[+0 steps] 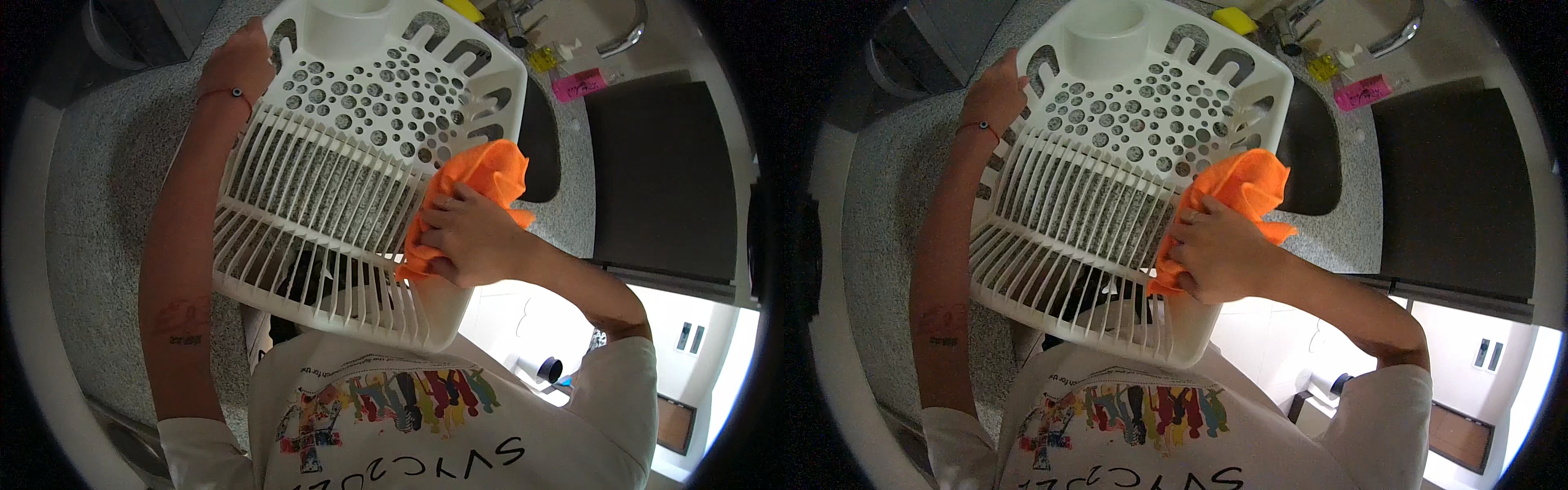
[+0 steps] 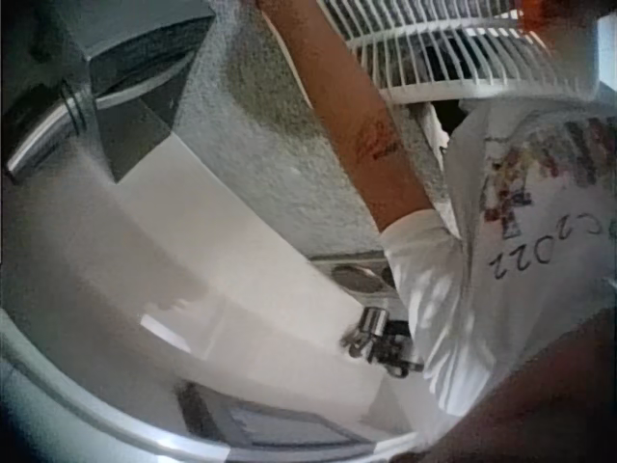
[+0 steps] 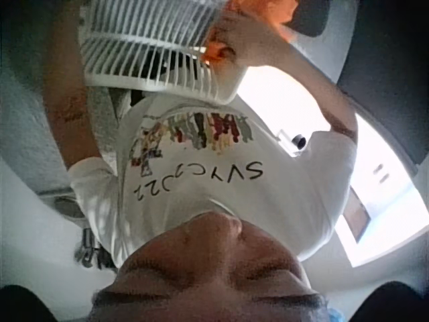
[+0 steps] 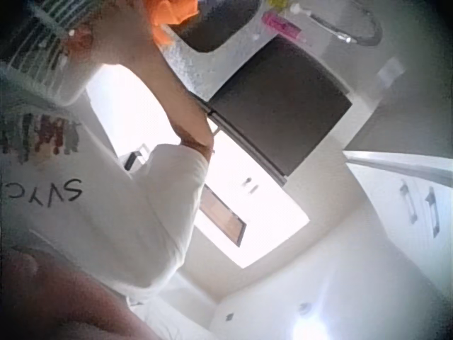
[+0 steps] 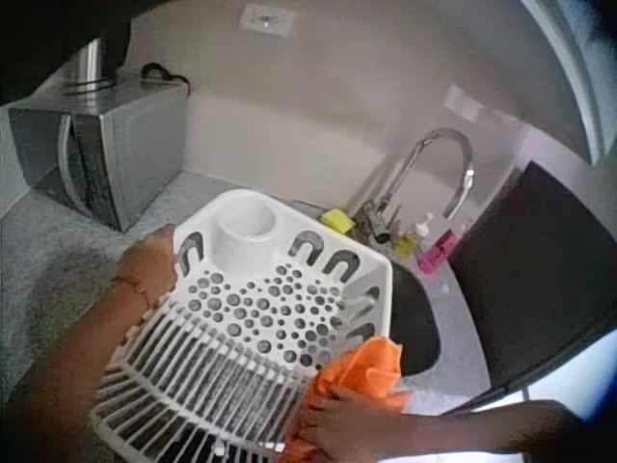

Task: The person wipes a white plastic dish rack with an orange cloth, cleaning the interior and exterior surfaces. They then place the rack on the counter and scrub the stainless steel sink with a yellow sponge and soap.

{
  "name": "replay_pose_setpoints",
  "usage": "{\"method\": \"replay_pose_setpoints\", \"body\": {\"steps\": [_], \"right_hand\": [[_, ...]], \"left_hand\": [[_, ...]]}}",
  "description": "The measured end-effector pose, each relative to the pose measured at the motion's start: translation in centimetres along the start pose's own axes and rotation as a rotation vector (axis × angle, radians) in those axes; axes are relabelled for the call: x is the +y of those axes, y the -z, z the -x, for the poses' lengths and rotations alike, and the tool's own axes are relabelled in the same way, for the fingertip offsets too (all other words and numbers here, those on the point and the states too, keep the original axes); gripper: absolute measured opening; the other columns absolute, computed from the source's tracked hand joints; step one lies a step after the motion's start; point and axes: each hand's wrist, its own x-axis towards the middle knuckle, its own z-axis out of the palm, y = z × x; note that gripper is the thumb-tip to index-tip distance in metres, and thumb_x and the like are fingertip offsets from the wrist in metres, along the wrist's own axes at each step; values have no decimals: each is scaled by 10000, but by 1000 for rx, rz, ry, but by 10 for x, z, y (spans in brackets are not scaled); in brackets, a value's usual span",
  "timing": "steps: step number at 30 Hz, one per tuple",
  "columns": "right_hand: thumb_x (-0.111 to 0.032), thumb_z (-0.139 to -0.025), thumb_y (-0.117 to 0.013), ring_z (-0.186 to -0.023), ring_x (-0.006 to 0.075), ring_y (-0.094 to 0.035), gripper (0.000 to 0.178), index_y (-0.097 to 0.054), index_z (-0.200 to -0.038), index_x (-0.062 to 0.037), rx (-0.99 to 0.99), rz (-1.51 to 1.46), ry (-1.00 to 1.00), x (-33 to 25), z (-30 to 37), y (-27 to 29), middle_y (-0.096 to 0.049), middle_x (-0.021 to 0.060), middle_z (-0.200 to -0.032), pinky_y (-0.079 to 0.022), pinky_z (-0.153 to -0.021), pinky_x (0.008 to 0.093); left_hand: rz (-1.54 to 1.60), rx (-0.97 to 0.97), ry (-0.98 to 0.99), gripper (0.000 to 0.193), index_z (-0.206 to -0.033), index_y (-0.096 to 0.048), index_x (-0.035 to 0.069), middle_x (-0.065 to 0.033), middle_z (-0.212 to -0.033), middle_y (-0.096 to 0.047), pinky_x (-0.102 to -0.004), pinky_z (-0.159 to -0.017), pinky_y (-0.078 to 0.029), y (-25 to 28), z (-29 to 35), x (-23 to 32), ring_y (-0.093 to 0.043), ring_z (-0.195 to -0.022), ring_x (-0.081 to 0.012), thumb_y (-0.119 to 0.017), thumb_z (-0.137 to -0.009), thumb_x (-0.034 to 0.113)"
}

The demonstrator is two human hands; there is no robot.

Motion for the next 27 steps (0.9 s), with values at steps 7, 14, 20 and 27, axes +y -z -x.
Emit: {"method": "replay_pose_setpoints", "body": {"steps": [7, 14, 20, 27], "right_hand": [[-257, -728, -561, -951, 194, -535, 226, -651, -803, -64, -43, -76, 64, -38, 3, -9, -603, 32, -916, -391, -790, 311], [-258, -717, -645, -770, 174, -547, 176, -628, -783, -96, 353, -411, 219, -54, 55, -21, -572, 21, -799, -386, -669, 307], [-266, -680, -657, -803, 202, -606, 214, -659, -779, -77, 517, -416, -121, -8, 90, -6, -603, 32, -827, -477, -752, 325], [-335, -751, -588, -953, 212, -546, 294, -642, -872, -73, 652, -110, 215, 28, 32, -71, -593, 48, -965, -373, -893, 453]], "left_hand": [[-135, 63, 30, 433, -1271, -422, 137, -104, -1176, -545, -491, -733, -520, 8, 7, 5, -576, -985, -352, -541, -866, 236], [-229, 178, 20, 414, -1260, -433, 141, -87, -1175, -553, -430, -758, -520, -5, 10, 19, -594, -978, -299, -528, -870, 244], [-133, 44, 57, 404, -1263, -434, 112, -126, -1178, -550, -419, -806, -505, 9, 9, 22, -583, -1006, -307, -503, -888, 245], [-77, 37, -39, 428, -1264, -433, 58, -144, -1162, -554, -424, -831, -490, -2, -8, 19, -581, -1008, -312, -496, -886, 248]]}}
